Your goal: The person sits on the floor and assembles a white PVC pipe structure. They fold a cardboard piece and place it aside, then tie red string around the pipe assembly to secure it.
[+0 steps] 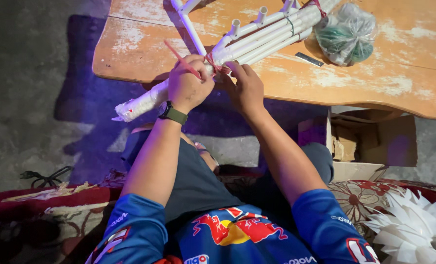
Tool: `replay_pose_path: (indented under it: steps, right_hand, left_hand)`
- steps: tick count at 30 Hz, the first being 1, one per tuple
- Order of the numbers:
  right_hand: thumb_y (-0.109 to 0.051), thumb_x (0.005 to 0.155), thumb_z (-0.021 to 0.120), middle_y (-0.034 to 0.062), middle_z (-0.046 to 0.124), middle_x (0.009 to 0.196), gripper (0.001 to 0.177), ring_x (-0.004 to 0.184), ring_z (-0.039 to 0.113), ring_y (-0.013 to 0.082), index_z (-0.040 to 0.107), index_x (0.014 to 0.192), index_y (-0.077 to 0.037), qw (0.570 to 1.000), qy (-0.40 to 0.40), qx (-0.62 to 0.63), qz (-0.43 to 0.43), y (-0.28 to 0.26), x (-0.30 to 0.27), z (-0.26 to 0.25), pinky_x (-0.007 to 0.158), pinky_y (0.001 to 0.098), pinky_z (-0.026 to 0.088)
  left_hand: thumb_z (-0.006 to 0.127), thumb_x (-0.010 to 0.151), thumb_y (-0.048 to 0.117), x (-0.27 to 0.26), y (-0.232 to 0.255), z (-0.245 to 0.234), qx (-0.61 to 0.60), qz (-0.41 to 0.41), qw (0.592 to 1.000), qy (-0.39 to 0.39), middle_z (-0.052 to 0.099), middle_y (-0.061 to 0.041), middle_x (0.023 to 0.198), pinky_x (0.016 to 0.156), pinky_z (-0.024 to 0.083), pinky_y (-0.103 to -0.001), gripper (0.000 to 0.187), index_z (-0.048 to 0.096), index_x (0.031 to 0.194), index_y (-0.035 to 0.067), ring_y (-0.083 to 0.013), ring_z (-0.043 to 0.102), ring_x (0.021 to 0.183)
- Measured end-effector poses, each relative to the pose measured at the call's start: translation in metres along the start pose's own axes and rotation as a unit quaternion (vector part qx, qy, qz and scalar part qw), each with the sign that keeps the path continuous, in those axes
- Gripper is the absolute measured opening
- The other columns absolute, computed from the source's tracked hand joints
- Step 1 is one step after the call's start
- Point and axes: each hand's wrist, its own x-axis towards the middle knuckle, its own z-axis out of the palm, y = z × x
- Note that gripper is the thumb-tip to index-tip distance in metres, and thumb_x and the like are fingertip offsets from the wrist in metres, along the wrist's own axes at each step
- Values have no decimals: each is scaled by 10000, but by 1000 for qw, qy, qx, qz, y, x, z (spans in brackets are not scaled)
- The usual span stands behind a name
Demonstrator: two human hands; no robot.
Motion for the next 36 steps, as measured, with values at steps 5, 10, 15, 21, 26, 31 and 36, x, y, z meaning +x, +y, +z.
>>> replay_pose_path:
  steps: [5, 10, 15, 21, 26, 31, 36]
  right_hand:
    - [-218, 942, 766, 109, 696, 938, 219, 705, 655, 292, 710, 1126, -113, 1000, 7, 17, 4, -2, 3, 0, 627, 403, 514]
    - [-215, 947, 757, 110, 680, 876, 149, 739, 671, 306, 697, 1018, -98, 1000, 0, 29, 0, 4, 3, 2, 645, 408, 522]
    - [-203, 947, 746, 125, 679, 856, 129, 768, 677, 343, 678, 940, -94, 999, -6, 32, 3, 4, 1, 2, 658, 428, 523]
    - [-224, 925, 771, 160, 679, 850, 187, 788, 670, 385, 661, 902, -74, 997, -44, 61, -9, 2, -1, -3, 666, 452, 516]
    - [-166, 911, 747, 194, 666, 831, 157, 750, 654, 391, 651, 888, -44, 992, -87, 77, 44, 9, -4, -6, 658, 446, 504]
    - [-124, 894, 684, 189, 678, 788, 76, 710, 666, 351, 665, 873, -54, 981, -129, 87, 117, 11, -6, -7, 656, 414, 506]
    - [-145, 914, 705, 200, 667, 758, 135, 688, 647, 349, 649, 887, -26, 977, -168, 75, 108, 1, -9, -22, 638, 417, 495]
  left_hand:
    - [829, 701, 135, 0, 3, -6, 18, 25, 999, -36, 679, -125, 1118, 855, 517, -479, 259, 574, 694, 91, -355, 650, 1015]
    - [835, 654, 141, 1, 7, -7, 38, 23, 998, -49, 667, -100, 1098, 869, 501, -469, 238, 605, 710, 115, -358, 634, 1033]
    - [802, 813, 158, 2, 12, 0, 87, -37, 995, -37, 658, -86, 1119, 937, 489, -476, 338, 603, 1078, 90, -353, 625, 1092]
    - [792, 801, 175, -1, 15, -1, 122, -12, 992, -31, 666, -94, 1210, 962, 471, -485, 440, 648, 1214, 122, -345, 622, 1130]
    - [770, 828, 190, -2, 18, 0, 130, -19, 991, -30, 674, -72, 1206, 964, 458, -485, 403, 667, 1213, 133, -327, 625, 1131]
    - [765, 859, 209, -3, 21, 1, 135, -26, 990, -18, 688, -38, 1183, 952, 453, -473, 334, 681, 1178, 158, -300, 634, 1122]
    - [767, 838, 207, -3, 21, 2, 146, -27, 989, -19, 690, -32, 1167, 947, 449, -478, 346, 685, 1172, 166, -299, 637, 1108]
